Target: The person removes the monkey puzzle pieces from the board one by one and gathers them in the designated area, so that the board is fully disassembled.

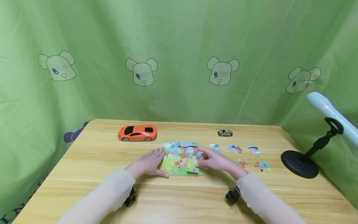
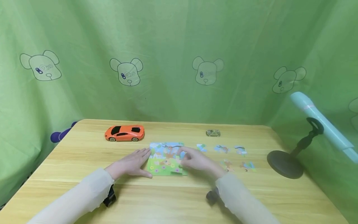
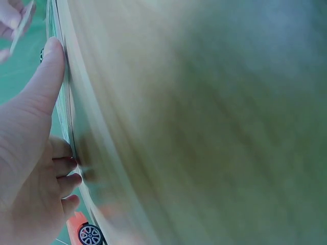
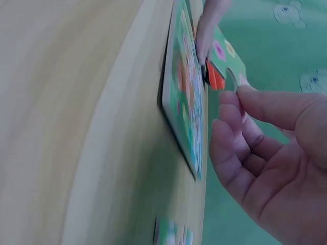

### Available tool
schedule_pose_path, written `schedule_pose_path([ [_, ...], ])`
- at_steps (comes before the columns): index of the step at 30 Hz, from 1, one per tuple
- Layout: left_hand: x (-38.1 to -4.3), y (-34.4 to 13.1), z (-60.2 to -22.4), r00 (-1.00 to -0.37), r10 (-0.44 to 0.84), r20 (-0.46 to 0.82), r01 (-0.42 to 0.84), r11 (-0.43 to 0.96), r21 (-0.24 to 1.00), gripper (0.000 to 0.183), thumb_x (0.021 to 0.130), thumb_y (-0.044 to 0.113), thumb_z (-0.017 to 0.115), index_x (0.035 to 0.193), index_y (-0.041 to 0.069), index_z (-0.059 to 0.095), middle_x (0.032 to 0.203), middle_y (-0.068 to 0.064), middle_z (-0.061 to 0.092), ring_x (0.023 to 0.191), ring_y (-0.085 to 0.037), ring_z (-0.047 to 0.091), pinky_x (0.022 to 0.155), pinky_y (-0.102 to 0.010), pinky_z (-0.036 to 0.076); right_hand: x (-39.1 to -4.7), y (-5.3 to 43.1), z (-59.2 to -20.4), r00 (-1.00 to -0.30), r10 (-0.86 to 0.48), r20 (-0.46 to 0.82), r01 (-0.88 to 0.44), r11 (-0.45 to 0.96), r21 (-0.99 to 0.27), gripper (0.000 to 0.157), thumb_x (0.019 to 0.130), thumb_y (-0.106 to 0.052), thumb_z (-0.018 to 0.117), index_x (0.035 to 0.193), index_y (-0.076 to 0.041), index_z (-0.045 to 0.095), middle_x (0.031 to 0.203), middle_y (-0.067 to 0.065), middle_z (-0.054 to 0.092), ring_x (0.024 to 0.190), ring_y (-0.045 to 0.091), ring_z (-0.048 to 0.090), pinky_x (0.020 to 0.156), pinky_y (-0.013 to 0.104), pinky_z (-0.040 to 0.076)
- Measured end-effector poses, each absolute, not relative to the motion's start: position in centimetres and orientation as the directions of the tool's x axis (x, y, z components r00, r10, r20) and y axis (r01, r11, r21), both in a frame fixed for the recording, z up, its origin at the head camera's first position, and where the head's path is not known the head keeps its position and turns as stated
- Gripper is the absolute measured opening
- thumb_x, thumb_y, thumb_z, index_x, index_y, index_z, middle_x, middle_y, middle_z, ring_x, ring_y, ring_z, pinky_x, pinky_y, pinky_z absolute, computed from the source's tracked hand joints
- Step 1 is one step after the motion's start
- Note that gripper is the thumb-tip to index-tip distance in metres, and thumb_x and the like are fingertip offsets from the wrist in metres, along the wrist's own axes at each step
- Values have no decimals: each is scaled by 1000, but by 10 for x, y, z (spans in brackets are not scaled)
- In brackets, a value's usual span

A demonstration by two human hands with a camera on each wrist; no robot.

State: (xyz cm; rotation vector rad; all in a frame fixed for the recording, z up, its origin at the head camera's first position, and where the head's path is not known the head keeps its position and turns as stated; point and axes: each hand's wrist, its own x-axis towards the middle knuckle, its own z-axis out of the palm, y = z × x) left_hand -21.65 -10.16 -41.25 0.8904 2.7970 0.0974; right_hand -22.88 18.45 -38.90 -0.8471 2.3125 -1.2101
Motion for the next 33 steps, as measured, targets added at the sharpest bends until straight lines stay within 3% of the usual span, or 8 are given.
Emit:
schedule_pose_path([
  [7, -217, -101, -412, -799, 574, -176, 560, 819, 128, 104, 76, 69, 53, 144, -4, 22, 149, -18, 18, 135, -32, 18, 110, -41, 16, -220, 228, -390, -722, -683, -113, -315, 470, -824, 25, 87, -2, 59, 111, -3, 51, 64, 8, 54, 56, 15, 49, 52, 26, 46],
  [16, -216, -101, -411, -797, 578, -174, 563, 816, 129, 103, 76, 68, 52, 143, -4, 22, 149, -19, 18, 135, -32, 18, 110, -41, 15, -205, 269, -391, -657, -730, -188, -258, 452, -854, 24, 88, -1, 57, 111, 1, 51, 67, 16, 59, 58, 16, 55, 52, 28, 50],
  [28, -217, -100, -411, -799, 574, -180, 562, 819, 121, 103, 76, 69, 52, 144, -3, 22, 149, -18, 18, 135, -32, 18, 110, -40, 15, -198, 289, -398, -566, -777, -276, -185, 446, -876, 20, 87, -3, 59, 107, 1, 53, 63, 18, 58, 53, 10, 54, 47, 24, 48],
  [33, -217, -100, -411, -800, 572, -184, 559, 820, 119, 103, 76, 69, 52, 144, -3, 22, 149, -18, 18, 135, -32, 18, 110, -40, 15, -198, 293, -402, -549, -784, -289, -161, 439, -884, 21, 87, -2, 60, 107, 0, 53, 62, 27, 53, 52, 10, 52, 46, 21, 46],
])
